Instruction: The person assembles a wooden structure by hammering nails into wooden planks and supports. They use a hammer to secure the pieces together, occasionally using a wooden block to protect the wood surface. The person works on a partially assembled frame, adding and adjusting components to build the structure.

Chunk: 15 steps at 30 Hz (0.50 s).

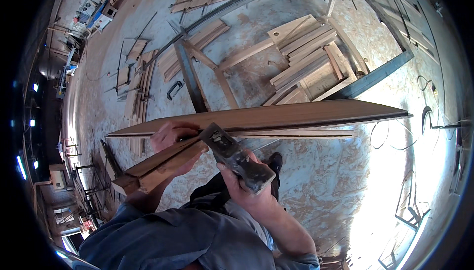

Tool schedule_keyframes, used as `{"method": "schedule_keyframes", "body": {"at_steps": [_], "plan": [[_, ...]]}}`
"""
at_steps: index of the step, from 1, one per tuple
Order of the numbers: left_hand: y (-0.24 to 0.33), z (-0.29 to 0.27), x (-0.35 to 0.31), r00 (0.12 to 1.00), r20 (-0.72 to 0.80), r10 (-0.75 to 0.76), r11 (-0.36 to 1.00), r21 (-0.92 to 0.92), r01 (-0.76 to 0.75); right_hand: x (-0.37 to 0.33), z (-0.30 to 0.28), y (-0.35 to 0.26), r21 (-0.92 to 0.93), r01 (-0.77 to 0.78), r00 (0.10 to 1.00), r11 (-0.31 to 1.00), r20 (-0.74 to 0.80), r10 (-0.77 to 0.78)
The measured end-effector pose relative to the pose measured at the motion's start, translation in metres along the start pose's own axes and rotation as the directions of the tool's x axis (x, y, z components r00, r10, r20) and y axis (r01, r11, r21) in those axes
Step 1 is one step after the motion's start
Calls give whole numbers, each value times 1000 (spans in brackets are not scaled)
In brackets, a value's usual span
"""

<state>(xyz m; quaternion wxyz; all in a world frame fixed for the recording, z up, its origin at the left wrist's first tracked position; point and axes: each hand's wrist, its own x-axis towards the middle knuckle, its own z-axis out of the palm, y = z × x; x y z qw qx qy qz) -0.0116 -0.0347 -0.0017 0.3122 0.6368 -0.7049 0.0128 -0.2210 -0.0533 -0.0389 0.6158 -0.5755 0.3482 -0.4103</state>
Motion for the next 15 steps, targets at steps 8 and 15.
{"method": "schedule_keyframes", "body": {"at_steps": [8,15], "plan": [[2,-2,3,1000,18,-6,1000,20,6,4,-3,-7,-37,8,1000,999,14,-7],[3,-15,8,983,180,-38,999,-13,41,9,-12,-2,-320,313,950,895,105,-294]]}}
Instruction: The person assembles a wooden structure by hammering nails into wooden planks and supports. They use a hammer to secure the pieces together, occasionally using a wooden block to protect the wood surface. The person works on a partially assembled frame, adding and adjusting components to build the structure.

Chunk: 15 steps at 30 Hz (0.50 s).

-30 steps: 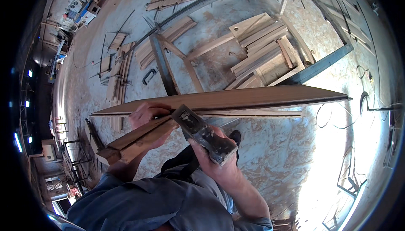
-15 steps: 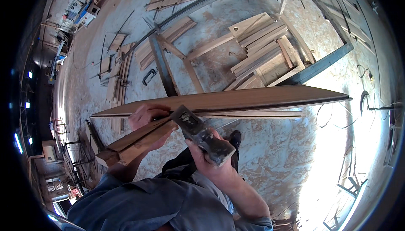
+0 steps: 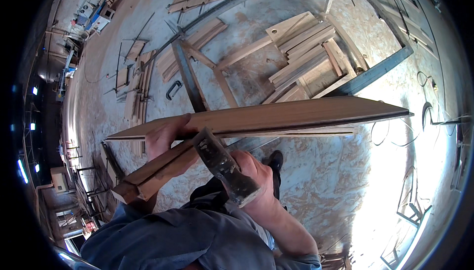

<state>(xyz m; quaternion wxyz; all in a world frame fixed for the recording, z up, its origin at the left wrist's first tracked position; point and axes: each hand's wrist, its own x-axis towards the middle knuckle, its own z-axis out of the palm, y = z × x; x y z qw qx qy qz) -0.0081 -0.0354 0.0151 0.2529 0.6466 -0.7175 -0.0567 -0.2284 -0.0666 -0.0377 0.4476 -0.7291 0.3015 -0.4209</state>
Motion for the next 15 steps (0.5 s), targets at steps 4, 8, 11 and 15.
{"method": "schedule_keyframes", "body": {"at_steps": [4,8,11,15], "plan": [[4,-2,4,999,47,-11,1000,18,10,-4,3,2,41,-48,999,998,-8,48],[11,-4,9,999,48,-24,1000,-7,24,-3,3,-3,62,-58,997,996,-37,61],[10,-5,7,997,73,7,1000,-2,-7,-2,-3,-5,-15,-42,999,999,17,42],[6,-1,4,999,36,40,999,-18,-39,7,-11,-18,-26,-84,996,996,30,85]]}}
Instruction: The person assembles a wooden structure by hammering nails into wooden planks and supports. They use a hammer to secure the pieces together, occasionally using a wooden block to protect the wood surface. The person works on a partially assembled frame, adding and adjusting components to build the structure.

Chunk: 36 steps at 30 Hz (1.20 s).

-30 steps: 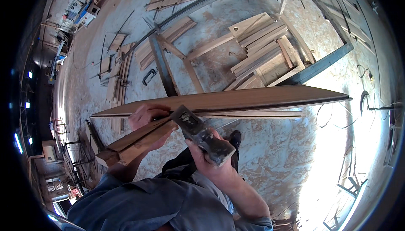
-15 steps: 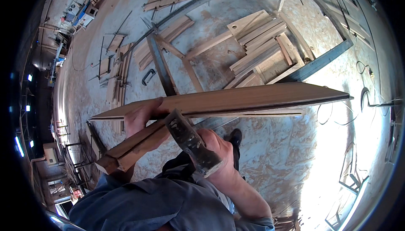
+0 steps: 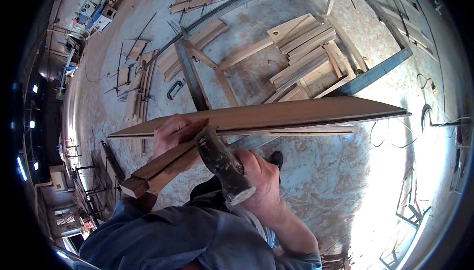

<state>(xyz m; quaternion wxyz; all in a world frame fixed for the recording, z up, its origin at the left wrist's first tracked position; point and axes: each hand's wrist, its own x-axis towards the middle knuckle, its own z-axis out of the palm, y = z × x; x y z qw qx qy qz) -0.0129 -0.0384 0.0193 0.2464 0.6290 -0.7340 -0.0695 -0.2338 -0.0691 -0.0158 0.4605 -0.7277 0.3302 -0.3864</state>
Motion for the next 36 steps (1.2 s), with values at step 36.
{"method": "schedule_keyframes", "body": {"at_steps": [36], "plan": [[-7,17,-8,994,-100,36,992,122,-23,-32,-104,-7,111,-357,909,928,270,317]]}}
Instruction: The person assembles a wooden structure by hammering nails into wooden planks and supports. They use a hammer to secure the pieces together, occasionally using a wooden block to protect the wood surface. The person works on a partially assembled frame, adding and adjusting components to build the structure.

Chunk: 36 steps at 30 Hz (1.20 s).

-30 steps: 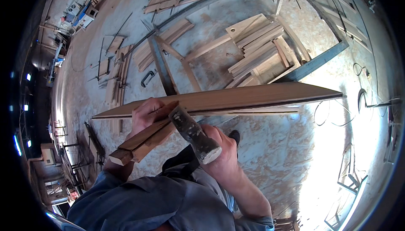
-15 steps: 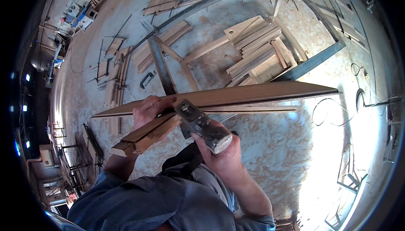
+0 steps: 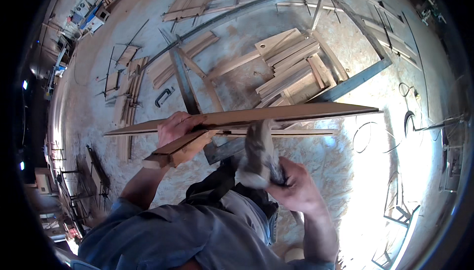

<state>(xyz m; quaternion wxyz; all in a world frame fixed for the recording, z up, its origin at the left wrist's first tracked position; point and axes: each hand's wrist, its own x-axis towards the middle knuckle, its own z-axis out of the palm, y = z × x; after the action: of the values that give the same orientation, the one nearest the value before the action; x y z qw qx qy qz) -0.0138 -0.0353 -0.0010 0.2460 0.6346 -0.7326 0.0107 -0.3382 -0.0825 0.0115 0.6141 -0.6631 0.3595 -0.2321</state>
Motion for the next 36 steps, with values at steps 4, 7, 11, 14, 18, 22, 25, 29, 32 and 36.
{"method": "schedule_keyframes", "body": {"at_steps": [4,7,11,14,18,22,25,29,32,36], "plan": [[0,-9,-7,997,59,-48,999,-7,48,2,-9,-74,-167,49,990,985,-126,-71],[-1,-6,6,999,-49,8,993,-119,-13,3,-21,-70,-239,453,891,859,71,-449],[-41,30,-32,991,-18,-134,949,-291,123,22,-16,-131,-432,592,802,681,226,-553],[1,-8,24,986,74,151,942,-312,-121,11,-12,-164,-572,455,889,683,251,-383],[-3,-9,5,976,172,-132,965,-204,166,31,3,-177,-715,481,877,508,404,-262],[-51,42,-33,913,257,-315,481,-787,387,30,2,-185,-745,516,848,422,378,-371],[-45,31,-24,924,305,-231,746,-554,370,31,-2,-183,-717,519,850,464,379,-365],[-39,26,-18,959,164,-232,860,-426,281,34,-3,-178,-763,523,850,380,435,-297],[-17,12,-8,978,97,-187,908,-362,210,37,-7,-177,-758,544,830,358,424,-364],[-11,9,-10,976,71,-208,909,-354,220,38,-4,-170,-771,547,825,326,431,-365]]}}
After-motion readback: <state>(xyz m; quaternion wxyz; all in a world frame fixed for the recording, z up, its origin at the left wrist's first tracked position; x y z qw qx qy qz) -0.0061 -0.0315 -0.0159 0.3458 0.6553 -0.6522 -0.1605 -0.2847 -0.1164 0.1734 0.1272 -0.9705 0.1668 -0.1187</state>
